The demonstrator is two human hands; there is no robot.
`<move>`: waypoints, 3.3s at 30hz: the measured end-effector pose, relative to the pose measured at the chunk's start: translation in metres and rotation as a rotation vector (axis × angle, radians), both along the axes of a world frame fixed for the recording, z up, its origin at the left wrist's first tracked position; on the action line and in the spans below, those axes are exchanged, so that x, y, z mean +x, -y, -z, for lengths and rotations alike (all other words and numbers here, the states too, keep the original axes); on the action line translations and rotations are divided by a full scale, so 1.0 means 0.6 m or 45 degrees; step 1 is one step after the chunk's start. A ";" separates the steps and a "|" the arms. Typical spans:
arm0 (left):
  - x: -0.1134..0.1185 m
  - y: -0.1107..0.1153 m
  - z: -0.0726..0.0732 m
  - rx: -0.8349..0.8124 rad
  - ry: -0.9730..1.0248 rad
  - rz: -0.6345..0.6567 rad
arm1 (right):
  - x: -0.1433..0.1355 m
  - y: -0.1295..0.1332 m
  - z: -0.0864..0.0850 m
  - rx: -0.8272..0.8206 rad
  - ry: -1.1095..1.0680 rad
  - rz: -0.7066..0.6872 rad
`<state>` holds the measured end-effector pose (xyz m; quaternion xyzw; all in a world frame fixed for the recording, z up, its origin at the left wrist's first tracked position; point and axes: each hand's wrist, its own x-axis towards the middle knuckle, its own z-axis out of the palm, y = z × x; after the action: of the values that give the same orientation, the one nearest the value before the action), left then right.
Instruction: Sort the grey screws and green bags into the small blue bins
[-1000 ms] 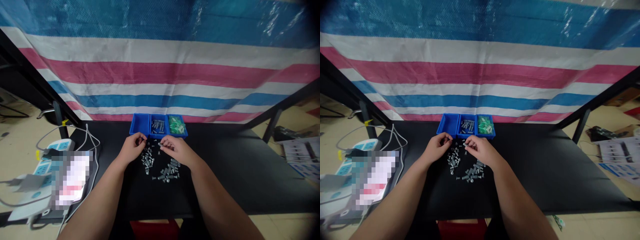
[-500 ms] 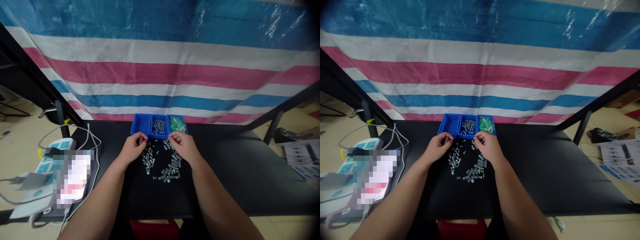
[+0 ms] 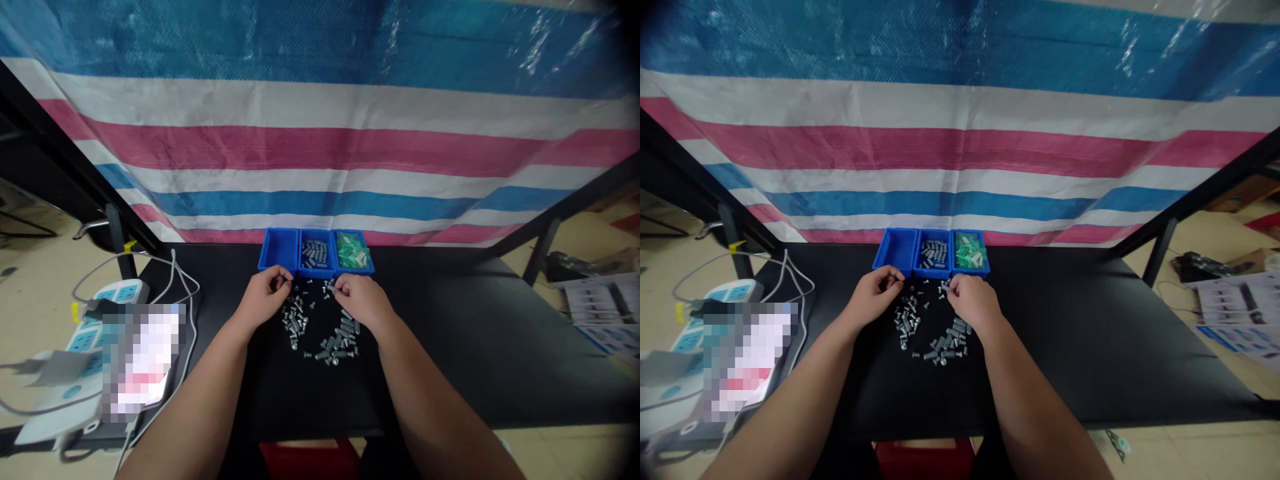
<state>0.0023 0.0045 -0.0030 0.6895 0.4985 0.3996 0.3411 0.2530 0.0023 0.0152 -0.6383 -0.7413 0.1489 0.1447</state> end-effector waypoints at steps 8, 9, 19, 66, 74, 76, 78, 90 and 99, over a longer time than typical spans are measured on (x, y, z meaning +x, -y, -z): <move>0.000 -0.003 -0.001 0.025 -0.023 0.002 | -0.011 0.004 -0.002 -0.104 -0.788 -0.277; -0.001 -0.002 -0.001 0.027 -0.026 0.001 | -0.010 0.005 0.000 -0.154 -0.826 -0.317; 0.000 0.000 -0.003 0.028 -0.015 0.006 | -0.023 -0.013 0.019 -0.166 -1.376 -0.051; 0.001 0.002 -0.003 0.019 -0.045 0.022 | -0.017 0.003 0.014 -0.181 -0.289 -0.347; 0.001 0.002 -0.005 0.034 -0.025 0.025 | -0.012 0.005 0.006 -0.061 -0.547 -0.338; 0.001 0.002 -0.005 0.031 -0.016 0.029 | -0.009 0.000 0.009 -0.111 -0.553 -0.339; 0.000 0.002 -0.005 0.026 -0.008 0.028 | -0.008 -0.005 0.013 -0.142 -0.685 -0.288; -0.003 0.001 -0.003 0.030 -0.017 0.016 | 0.034 -0.001 -0.015 -0.243 -0.625 -0.245; -0.001 0.000 -0.003 0.008 -0.002 0.027 | 0.067 -0.002 -0.003 -0.571 -0.279 -0.395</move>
<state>0.0014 0.0043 -0.0015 0.6961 0.4903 0.3968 0.3428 0.2931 0.0034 0.0173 -0.5135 -0.7586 0.3972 0.0546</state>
